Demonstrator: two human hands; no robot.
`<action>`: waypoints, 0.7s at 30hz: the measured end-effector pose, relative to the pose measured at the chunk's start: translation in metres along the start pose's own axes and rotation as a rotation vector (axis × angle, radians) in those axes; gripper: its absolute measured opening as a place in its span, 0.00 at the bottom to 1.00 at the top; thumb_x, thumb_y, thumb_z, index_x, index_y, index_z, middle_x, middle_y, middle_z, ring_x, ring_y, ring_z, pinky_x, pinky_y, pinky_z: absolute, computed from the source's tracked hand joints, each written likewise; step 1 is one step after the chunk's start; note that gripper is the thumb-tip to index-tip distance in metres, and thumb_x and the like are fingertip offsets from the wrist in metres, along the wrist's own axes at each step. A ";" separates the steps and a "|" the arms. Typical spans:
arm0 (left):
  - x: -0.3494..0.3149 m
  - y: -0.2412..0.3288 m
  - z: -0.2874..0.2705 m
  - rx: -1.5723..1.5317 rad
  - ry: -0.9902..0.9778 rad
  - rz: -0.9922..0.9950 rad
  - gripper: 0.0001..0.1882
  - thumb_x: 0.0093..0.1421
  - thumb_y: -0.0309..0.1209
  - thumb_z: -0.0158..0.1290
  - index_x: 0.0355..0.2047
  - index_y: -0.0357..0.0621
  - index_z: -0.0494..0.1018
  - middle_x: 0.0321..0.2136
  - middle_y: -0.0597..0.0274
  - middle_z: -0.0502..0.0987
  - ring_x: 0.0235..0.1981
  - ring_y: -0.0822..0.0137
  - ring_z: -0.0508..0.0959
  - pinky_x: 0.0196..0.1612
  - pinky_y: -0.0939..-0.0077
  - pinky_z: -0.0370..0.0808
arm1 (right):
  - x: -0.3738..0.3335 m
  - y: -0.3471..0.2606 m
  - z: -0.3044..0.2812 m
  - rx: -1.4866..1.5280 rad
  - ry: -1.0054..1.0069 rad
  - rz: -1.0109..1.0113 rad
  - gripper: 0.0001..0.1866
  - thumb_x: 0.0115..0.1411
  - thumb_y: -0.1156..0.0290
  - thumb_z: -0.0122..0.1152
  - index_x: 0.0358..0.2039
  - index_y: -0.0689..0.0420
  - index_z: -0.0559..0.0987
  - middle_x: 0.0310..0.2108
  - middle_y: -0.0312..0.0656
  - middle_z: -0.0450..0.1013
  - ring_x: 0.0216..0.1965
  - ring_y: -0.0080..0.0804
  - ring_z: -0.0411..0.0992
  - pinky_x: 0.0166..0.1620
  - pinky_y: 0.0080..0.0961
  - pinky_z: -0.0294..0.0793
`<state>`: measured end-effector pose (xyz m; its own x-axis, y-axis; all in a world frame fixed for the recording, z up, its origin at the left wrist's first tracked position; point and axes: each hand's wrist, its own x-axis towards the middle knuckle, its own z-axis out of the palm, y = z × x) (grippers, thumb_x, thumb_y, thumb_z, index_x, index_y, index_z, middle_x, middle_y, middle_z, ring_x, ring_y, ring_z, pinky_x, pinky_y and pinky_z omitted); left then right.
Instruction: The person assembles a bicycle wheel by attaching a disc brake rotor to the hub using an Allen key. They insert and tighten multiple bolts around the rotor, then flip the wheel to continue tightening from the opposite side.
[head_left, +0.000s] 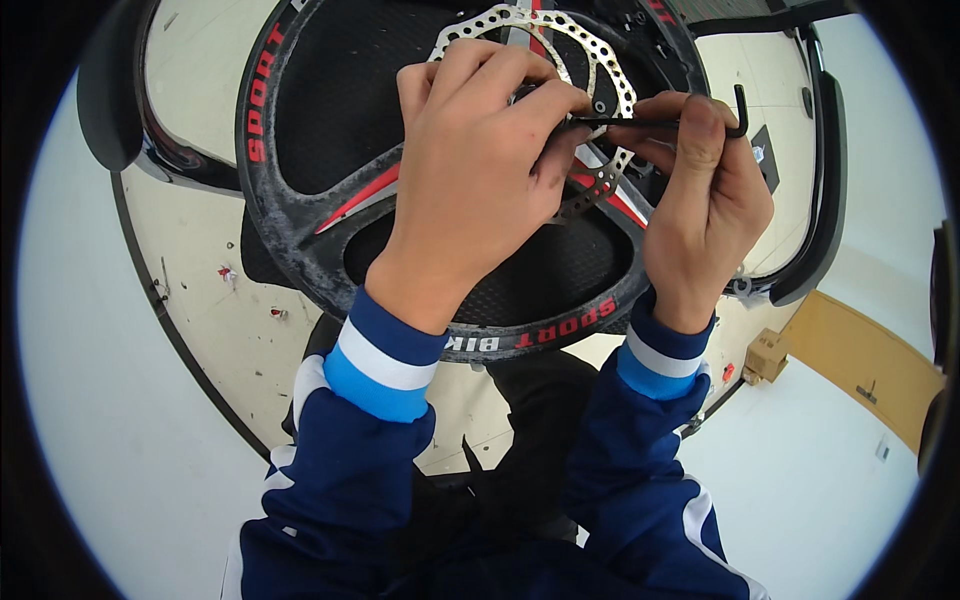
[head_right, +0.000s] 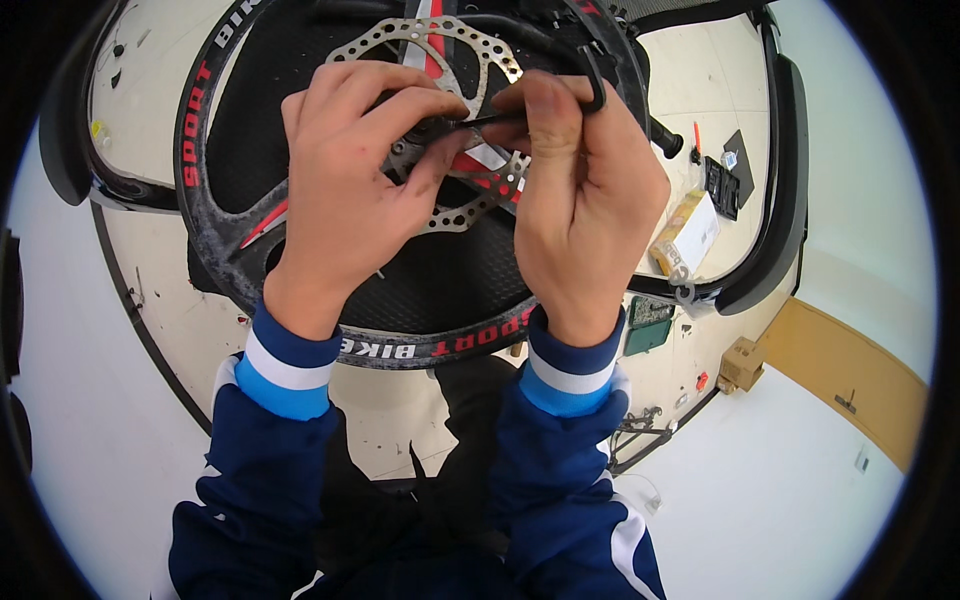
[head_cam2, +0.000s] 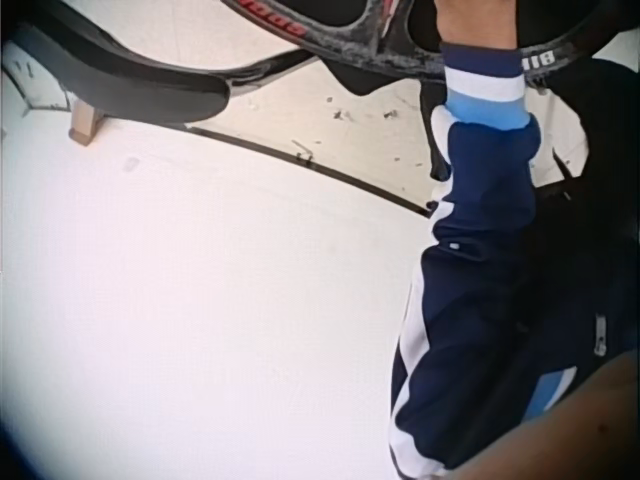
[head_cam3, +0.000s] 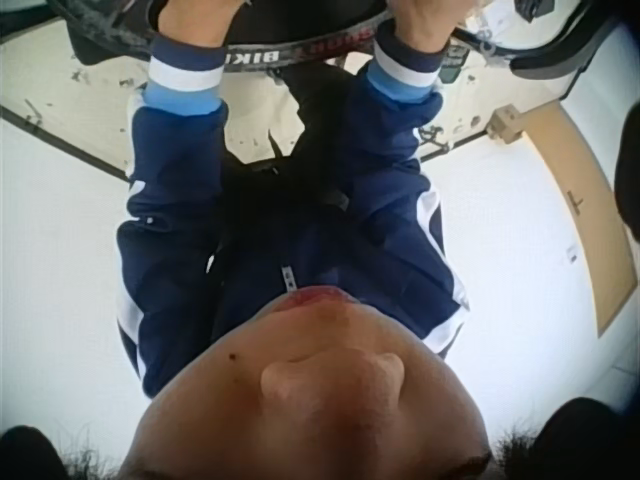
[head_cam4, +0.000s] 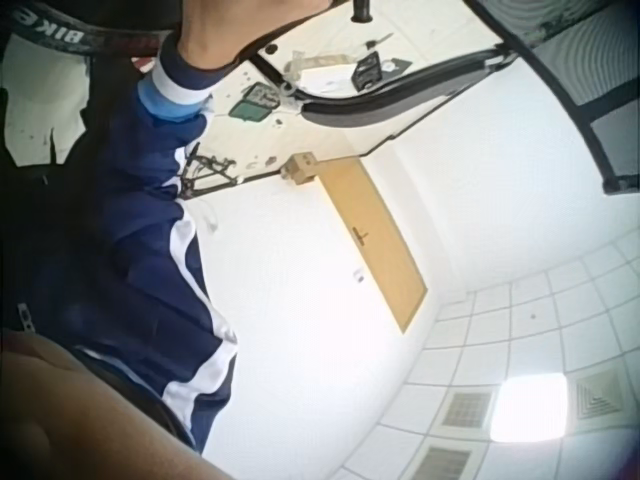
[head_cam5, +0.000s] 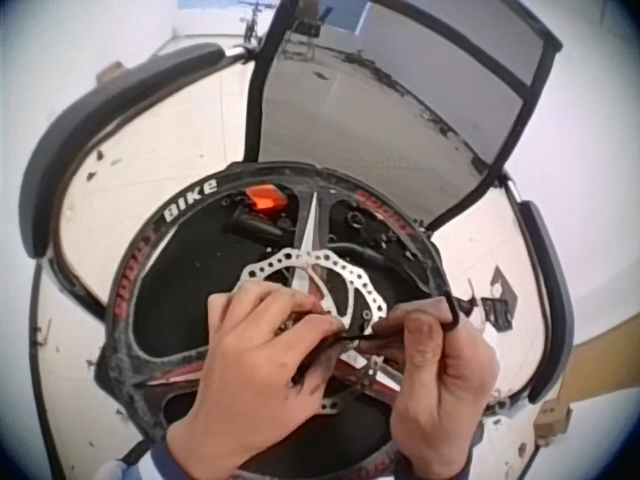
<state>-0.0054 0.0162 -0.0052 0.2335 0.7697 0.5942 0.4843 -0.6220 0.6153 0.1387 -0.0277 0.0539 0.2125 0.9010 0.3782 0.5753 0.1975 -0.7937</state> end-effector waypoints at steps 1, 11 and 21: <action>0.000 0.001 0.001 0.004 -0.008 -0.005 0.12 0.48 0.29 0.67 0.35 0.51 0.82 0.37 0.70 0.80 0.45 0.64 0.75 0.46 0.67 0.62 | 0.000 0.002 0.000 0.004 0.003 -0.028 0.13 0.73 0.69 0.53 0.38 0.68 0.78 0.33 0.44 0.79 0.31 0.29 0.81 0.35 0.20 0.78; 0.005 0.003 0.003 0.053 0.004 0.011 0.09 0.48 0.30 0.67 0.31 0.50 0.83 0.34 0.69 0.78 0.42 0.64 0.74 0.45 0.63 0.62 | 0.001 0.004 -0.004 0.065 -0.052 -0.047 0.09 0.71 0.73 0.55 0.39 0.67 0.78 0.33 0.43 0.80 0.32 0.27 0.81 0.36 0.18 0.77; 0.007 0.008 0.004 0.041 -0.019 -0.012 0.10 0.46 0.26 0.67 0.31 0.47 0.81 0.34 0.69 0.78 0.41 0.63 0.75 0.44 0.65 0.63 | 0.000 0.003 -0.008 0.086 -0.057 0.059 0.15 0.73 0.68 0.52 0.42 0.70 0.77 0.38 0.50 0.79 0.37 0.38 0.83 0.43 0.28 0.85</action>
<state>0.0035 0.0172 0.0015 0.2434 0.7797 0.5769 0.5212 -0.6067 0.6002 0.1466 -0.0298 0.0557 0.1976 0.9320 0.3039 0.4928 0.1736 -0.8527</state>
